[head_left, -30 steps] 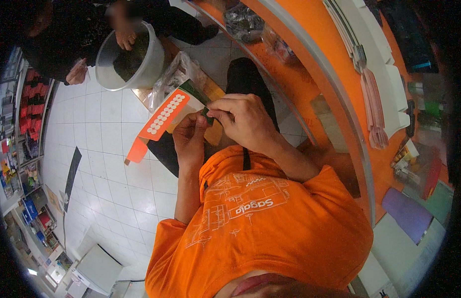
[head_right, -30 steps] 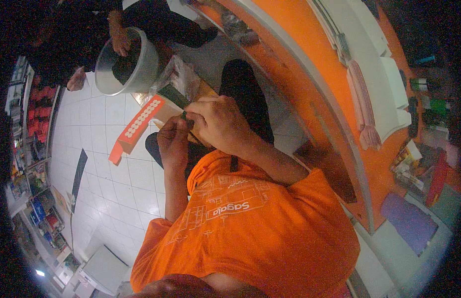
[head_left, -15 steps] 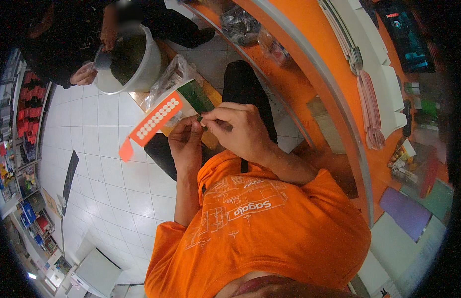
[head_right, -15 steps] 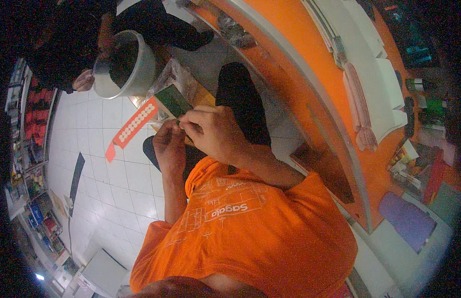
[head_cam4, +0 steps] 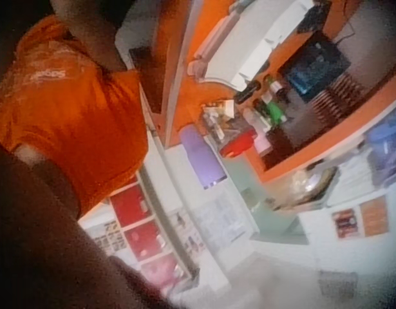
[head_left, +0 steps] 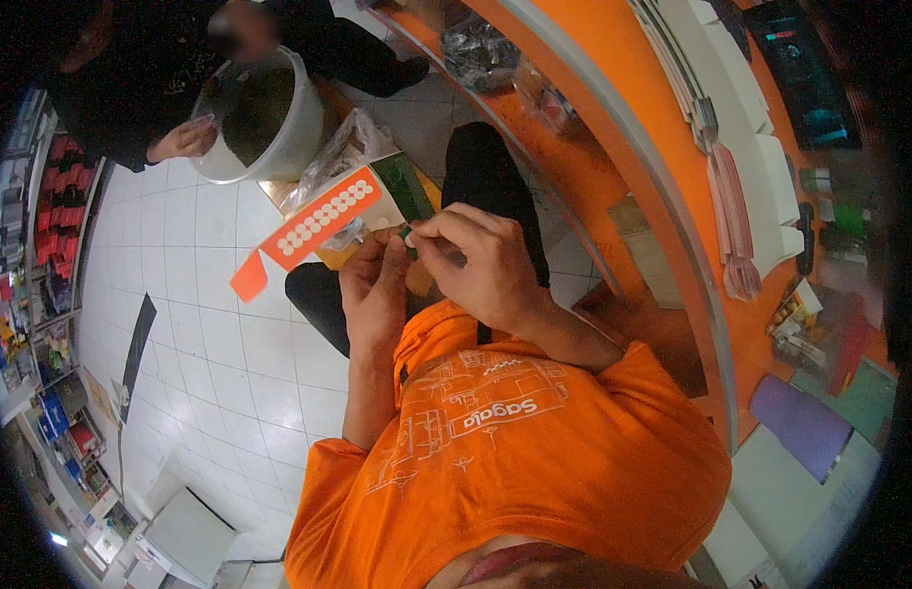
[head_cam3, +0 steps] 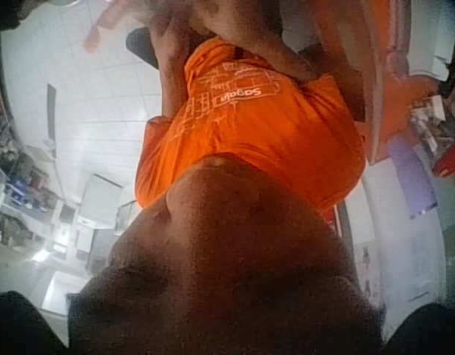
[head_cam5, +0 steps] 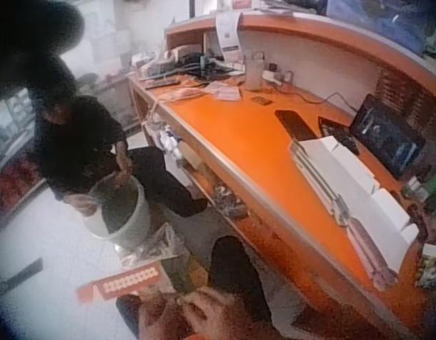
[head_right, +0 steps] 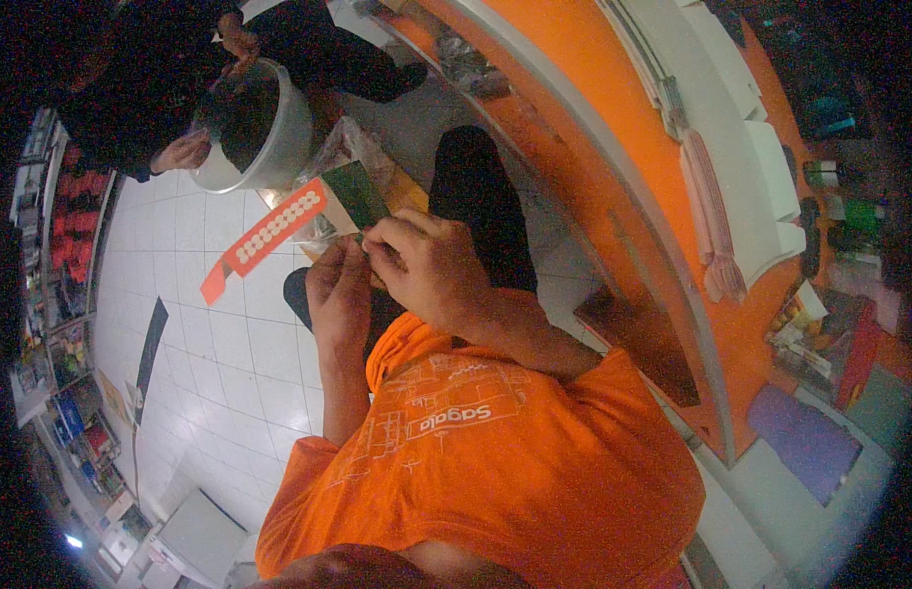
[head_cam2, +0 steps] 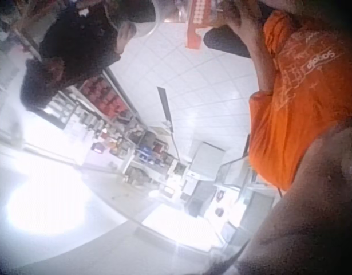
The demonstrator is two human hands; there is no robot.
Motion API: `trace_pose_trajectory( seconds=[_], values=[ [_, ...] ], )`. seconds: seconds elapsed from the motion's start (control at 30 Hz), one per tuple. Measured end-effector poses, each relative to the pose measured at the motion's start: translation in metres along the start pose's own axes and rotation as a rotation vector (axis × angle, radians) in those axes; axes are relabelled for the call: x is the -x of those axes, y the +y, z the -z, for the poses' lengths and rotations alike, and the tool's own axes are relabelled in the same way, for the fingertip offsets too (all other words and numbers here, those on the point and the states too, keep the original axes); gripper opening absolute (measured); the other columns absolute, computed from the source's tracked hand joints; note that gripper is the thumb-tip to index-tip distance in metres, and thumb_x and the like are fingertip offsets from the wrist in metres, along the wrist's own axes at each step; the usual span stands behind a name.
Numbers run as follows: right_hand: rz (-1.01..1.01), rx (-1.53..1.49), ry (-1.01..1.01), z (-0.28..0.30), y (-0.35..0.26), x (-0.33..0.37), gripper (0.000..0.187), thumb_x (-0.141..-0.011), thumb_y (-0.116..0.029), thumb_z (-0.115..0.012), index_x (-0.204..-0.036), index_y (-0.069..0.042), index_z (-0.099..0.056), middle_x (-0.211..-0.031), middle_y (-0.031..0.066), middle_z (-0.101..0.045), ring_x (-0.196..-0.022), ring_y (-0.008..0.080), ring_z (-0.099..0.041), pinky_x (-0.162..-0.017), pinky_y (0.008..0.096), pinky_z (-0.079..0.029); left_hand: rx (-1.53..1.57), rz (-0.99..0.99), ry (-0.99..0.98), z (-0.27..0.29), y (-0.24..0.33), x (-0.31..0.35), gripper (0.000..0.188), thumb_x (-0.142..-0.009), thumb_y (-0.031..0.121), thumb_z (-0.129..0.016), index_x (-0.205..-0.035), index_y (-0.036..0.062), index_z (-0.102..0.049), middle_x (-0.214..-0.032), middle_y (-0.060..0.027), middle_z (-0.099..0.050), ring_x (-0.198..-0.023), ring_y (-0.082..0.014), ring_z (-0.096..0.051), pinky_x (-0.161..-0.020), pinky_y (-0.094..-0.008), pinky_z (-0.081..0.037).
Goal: The person assembles small rectangular boxes by folding flat cardboard pieces and securing them with adhesive tape. They repeatedly pick up a box, fold the flaps, apply tape to seal the edges, and place the finished box on the counter.
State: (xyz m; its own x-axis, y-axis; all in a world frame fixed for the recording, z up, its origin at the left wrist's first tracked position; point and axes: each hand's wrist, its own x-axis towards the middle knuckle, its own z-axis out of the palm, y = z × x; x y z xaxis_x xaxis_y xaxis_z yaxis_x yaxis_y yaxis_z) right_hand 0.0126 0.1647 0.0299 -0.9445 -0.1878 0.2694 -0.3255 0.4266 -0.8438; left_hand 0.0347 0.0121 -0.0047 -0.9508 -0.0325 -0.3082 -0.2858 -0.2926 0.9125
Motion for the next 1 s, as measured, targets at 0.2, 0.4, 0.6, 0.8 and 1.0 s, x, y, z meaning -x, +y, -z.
trace_pose_trajectory(
  seconds=[0.2, 0.4, 0.6, 0.8, 1.0],
  values=[
    [0.053, 0.014, 0.085, 0.000, -0.001, 0.004, 0.012, -0.084, 0.001, -0.071, -0.093, 0.003, -0.064, -0.085, 0.0113, -0.066, -0.075, 0.0197, -0.072, -0.061, 0.0283, -0.058, 0.047, 0.037, -0.093, 0.002, 0.013, 0.005, 0.025, -0.102, 0.017, -0.057, -0.114, -0.0040, -0.063, -0.101, -0.0031, -0.067, -0.089, -0.0068, -0.057, -0.077, -0.0205, -0.045],
    [0.085, 0.029, 0.080, 0.001, -0.001, 0.004, 0.014, -0.082, 0.001, -0.072, -0.093, 0.002, -0.064, -0.085, 0.0107, -0.066, -0.074, 0.0198, -0.072, -0.061, 0.0284, -0.057, 0.170, 0.056, -0.069, -0.001, 0.011, 0.003, 0.025, -0.102, 0.016, -0.056, -0.115, -0.0049, -0.062, -0.100, -0.0031, -0.066, -0.088, -0.0069, -0.057, -0.077, -0.0200, -0.044],
    [0.102, 0.066, 0.099, 0.000, -0.003, 0.006, 0.015, -0.080, -0.002, -0.073, -0.091, -0.001, -0.062, -0.084, 0.0105, -0.065, -0.072, 0.0247, -0.070, -0.061, 0.0339, -0.056, 0.064, 0.024, -0.061, 0.001, 0.009, 0.004, 0.025, -0.103, 0.016, -0.055, -0.116, -0.0044, -0.061, -0.099, -0.0033, -0.067, -0.086, -0.0069, -0.057, -0.076, -0.0200, -0.045],
    [0.131, 0.074, 0.148, -0.003, -0.004, 0.007, 0.016, -0.079, -0.005, -0.074, -0.090, -0.004, -0.062, -0.085, 0.0106, -0.065, -0.073, 0.0300, -0.067, -0.064, 0.0388, -0.055, 0.157, 0.063, -0.065, -0.005, 0.016, 0.006, 0.024, -0.103, 0.017, -0.054, -0.115, -0.0032, -0.062, -0.098, -0.0015, -0.065, -0.086, -0.0065, -0.056, -0.076, -0.0208, -0.044],
    [0.119, 0.051, 0.155, -0.008, -0.006, 0.005, 0.016, -0.078, 0.000, -0.075, -0.089, 0.000, -0.063, -0.084, 0.0117, -0.066, -0.073, 0.0241, -0.069, -0.061, 0.0326, -0.054, 0.028, -0.013, -0.099, 0.001, 0.018, 0.006, 0.020, -0.103, 0.013, -0.053, -0.113, -0.0023, -0.062, -0.103, -0.0023, -0.065, -0.090, -0.0069, -0.058, -0.079, -0.0217, -0.045]
  ],
)
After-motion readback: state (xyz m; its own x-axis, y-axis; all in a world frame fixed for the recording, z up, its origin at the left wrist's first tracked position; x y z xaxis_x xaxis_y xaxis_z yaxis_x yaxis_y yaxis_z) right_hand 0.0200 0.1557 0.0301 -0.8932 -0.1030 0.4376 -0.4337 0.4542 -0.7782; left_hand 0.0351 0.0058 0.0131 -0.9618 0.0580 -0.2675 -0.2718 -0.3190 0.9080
